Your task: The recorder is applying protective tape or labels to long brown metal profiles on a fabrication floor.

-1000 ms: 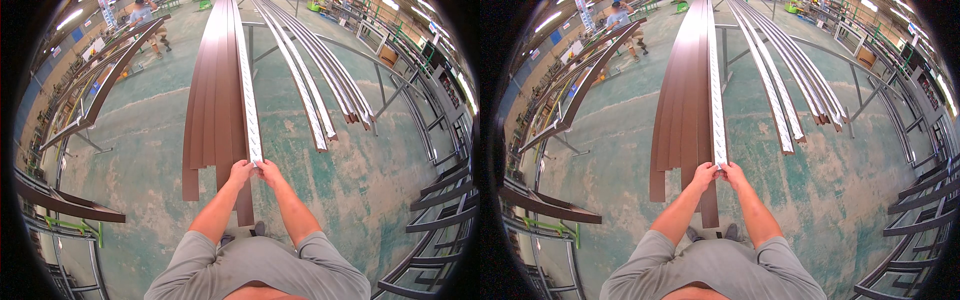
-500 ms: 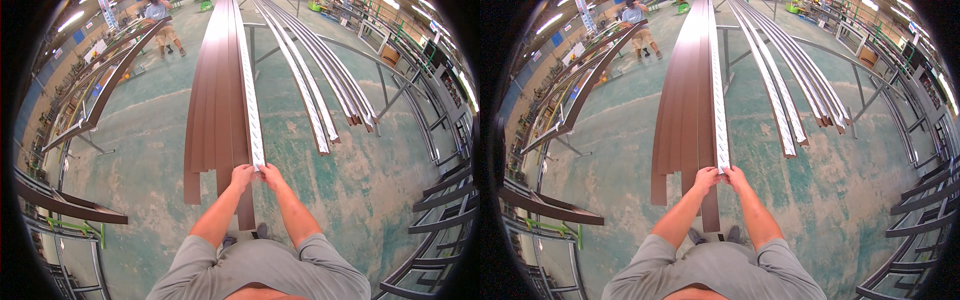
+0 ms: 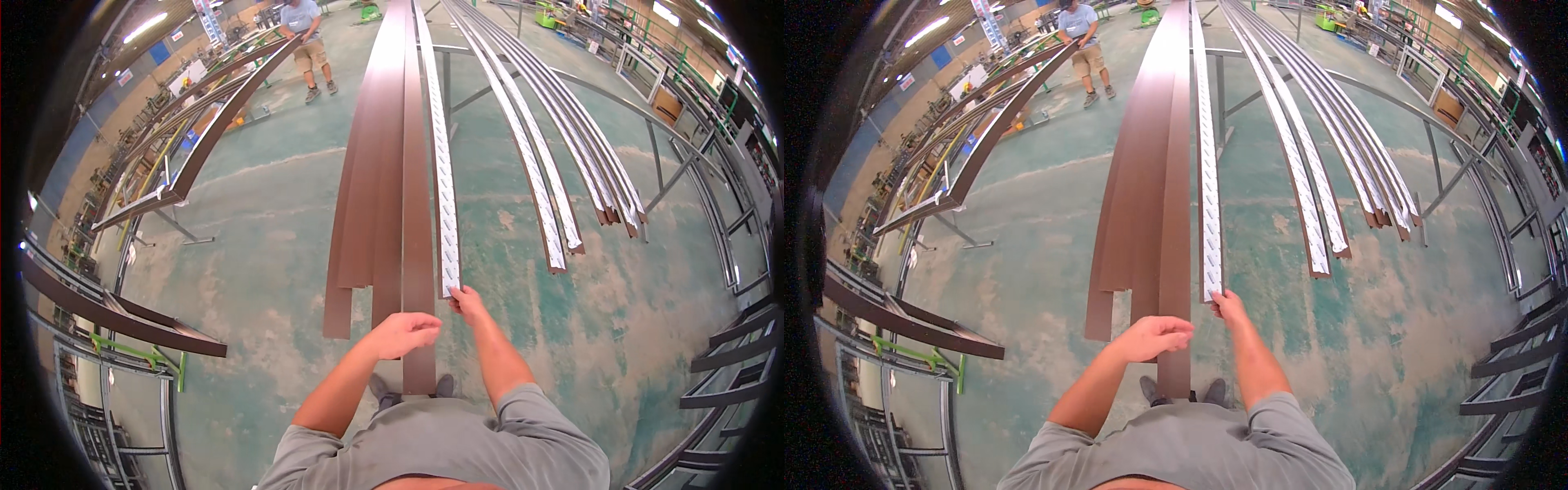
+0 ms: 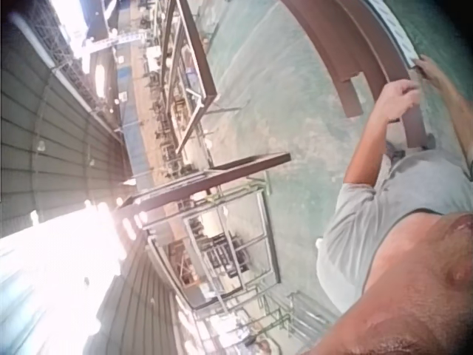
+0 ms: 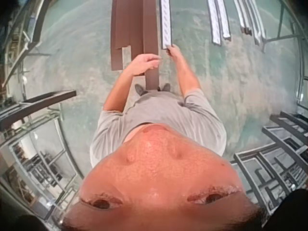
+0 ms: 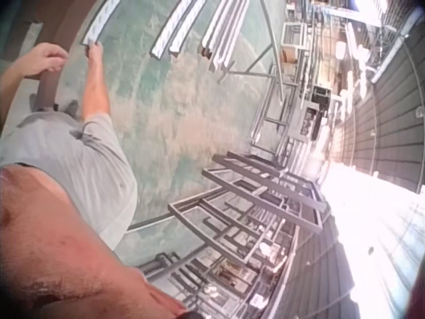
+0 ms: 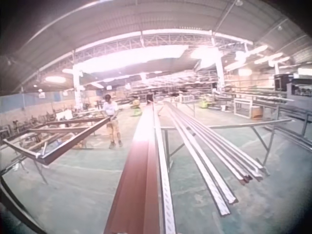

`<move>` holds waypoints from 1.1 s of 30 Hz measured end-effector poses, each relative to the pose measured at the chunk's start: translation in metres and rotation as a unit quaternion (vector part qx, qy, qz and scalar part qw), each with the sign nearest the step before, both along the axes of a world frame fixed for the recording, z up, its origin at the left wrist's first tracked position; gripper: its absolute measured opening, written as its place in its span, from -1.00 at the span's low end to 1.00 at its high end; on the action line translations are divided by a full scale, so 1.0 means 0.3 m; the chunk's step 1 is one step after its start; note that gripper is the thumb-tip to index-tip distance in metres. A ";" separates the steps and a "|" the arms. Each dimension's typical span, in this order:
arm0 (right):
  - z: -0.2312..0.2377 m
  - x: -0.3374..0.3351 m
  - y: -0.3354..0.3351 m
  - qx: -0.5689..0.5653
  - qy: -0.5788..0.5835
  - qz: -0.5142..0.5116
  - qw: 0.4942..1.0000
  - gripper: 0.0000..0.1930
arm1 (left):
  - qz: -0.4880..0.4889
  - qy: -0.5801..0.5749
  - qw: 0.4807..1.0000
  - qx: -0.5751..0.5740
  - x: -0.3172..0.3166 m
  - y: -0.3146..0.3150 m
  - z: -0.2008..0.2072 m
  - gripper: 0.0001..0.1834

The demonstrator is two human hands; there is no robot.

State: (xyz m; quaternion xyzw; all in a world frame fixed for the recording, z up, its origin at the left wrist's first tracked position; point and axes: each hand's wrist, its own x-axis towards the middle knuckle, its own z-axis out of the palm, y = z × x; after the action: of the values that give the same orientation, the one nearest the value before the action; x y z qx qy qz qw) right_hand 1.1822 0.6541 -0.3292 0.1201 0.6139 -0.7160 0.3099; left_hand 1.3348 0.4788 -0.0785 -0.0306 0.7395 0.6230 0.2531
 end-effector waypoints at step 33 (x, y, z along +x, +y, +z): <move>0.283 0.122 -0.029 0.091 0.131 0.001 0.987 -0.82 | 0.599 -0.097 0.771 0.193 1.004 -0.903 -0.474 -0.74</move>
State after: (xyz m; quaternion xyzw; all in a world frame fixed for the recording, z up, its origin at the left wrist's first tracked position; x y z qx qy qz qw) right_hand 1.2187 0.6455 -0.2442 0.0527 0.7120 -0.6664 0.2150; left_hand 1.6360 0.2080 -0.2206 -0.4782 0.4076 0.7714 -0.1008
